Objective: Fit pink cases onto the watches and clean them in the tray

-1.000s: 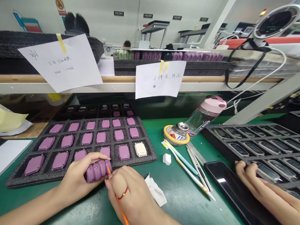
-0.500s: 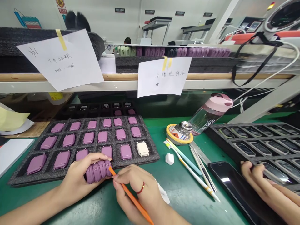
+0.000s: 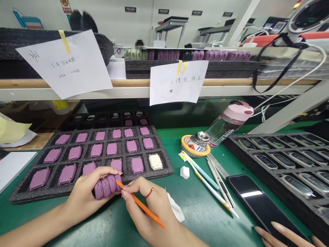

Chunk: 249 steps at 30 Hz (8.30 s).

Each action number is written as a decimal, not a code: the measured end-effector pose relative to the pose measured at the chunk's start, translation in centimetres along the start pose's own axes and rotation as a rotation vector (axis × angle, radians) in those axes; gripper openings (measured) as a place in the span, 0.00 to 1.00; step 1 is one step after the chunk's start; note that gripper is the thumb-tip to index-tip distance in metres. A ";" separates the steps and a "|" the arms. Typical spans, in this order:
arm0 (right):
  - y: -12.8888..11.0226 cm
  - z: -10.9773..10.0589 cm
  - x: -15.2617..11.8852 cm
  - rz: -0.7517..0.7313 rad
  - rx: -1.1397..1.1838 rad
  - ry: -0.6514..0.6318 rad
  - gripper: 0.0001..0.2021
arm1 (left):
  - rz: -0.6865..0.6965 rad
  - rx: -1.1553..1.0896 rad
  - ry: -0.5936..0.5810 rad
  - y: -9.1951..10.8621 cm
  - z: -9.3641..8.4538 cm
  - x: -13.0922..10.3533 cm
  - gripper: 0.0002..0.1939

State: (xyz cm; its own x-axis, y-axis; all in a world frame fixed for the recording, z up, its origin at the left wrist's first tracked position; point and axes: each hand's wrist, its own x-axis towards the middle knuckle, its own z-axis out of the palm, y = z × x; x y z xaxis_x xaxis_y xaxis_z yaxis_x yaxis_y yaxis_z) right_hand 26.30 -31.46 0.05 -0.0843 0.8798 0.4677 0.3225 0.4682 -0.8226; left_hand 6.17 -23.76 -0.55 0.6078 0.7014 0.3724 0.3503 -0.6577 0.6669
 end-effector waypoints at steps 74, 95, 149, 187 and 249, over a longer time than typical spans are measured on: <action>4.9 -13.3 -3.3 0.401 -1.051 0.151 0.07 | -0.029 0.066 -0.037 -0.2 -0.6 0.1 0.20; -1.7 -6.9 -2.9 -0.339 -0.894 0.145 0.21 | 0.028 -0.097 -0.077 3.4 -1.8 -0.7 0.34; -5.4 1.2 6.4 0.384 0.561 -0.430 0.52 | 0.253 -0.185 0.127 5.0 -3.6 -0.3 0.21; -3.5 2.0 5.7 -0.343 0.048 -0.173 0.49 | -0.470 -0.901 0.053 6.5 -2.9 0.2 0.25; -3.1 1.6 5.9 -0.404 0.186 -0.221 0.44 | -0.605 -0.812 0.062 9.7 -3.8 0.5 0.31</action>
State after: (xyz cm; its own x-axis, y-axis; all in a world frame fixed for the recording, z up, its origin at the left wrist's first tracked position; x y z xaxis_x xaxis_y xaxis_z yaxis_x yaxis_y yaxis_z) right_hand 23.27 -27.56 4.84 -0.3721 0.6121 0.6978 0.0507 0.7640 -0.6432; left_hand 7.17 -28.81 8.56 0.4426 0.8830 -0.1561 -0.0172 0.1825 0.9831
